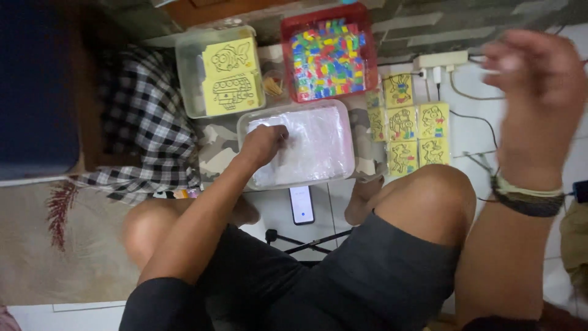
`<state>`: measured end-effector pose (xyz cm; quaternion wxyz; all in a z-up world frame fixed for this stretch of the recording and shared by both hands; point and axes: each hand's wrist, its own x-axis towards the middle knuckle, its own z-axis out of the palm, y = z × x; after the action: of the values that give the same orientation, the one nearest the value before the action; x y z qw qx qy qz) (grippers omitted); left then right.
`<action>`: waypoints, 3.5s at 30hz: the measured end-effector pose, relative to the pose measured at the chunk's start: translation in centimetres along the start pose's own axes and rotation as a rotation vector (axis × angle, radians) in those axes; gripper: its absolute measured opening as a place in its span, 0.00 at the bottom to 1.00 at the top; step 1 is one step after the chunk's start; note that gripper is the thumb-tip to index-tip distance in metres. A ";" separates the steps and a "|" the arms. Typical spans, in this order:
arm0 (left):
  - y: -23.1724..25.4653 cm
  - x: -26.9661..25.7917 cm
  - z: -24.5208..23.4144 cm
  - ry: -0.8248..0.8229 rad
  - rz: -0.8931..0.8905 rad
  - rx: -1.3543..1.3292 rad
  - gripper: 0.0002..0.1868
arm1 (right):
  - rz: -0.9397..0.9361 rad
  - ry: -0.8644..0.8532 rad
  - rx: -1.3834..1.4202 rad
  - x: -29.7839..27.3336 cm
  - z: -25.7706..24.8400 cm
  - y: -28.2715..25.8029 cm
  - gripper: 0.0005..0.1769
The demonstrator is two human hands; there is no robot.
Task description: The person places small colorful pieces and a drawing into plastic bags by hand.
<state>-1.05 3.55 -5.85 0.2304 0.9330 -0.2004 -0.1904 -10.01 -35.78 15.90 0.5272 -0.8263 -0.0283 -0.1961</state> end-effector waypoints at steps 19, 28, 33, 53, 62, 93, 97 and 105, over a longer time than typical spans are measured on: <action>4.2 -4.4 -17.6 0.239 0.237 -0.445 0.12 | 0.486 -0.688 0.221 6.1 21.8 0.7 0.57; 2.7 -3.2 -16.8 0.266 0.231 -0.685 0.27 | 0.568 -0.339 0.680 6.2 23.0 -1.2 0.18; 4.2 -3.3 -16.4 0.205 0.259 -0.860 0.21 | 0.395 -0.261 0.548 5.5 22.9 0.3 0.11; 4.0 -1.4 -14.2 0.259 0.051 -1.031 0.10 | -0.056 -0.299 0.292 4.7 22.4 -1.8 0.22; 4.5 -1.3 -13.9 0.263 0.083 -0.949 0.10 | -0.020 -0.379 0.242 4.5 22.6 -0.3 0.16; -1.1 -4.5 -21.1 0.595 0.184 -0.729 0.07 | -0.252 -0.512 -0.336 4.2 28.8 2.5 0.10; -2.1 -4.4 -20.6 0.599 0.199 -0.806 0.07 | -0.167 -0.548 -0.375 5.6 33.7 4.4 0.14; -2.9 -4.9 -20.8 0.614 0.180 -0.797 0.03 | 0.484 -0.425 -0.198 6.6 45.2 15.8 0.45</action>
<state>4.90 15.48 11.05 0.6322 0.7646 -0.1146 0.0516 13.36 -3.94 -11.93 0.4579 -0.8787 0.0787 0.1099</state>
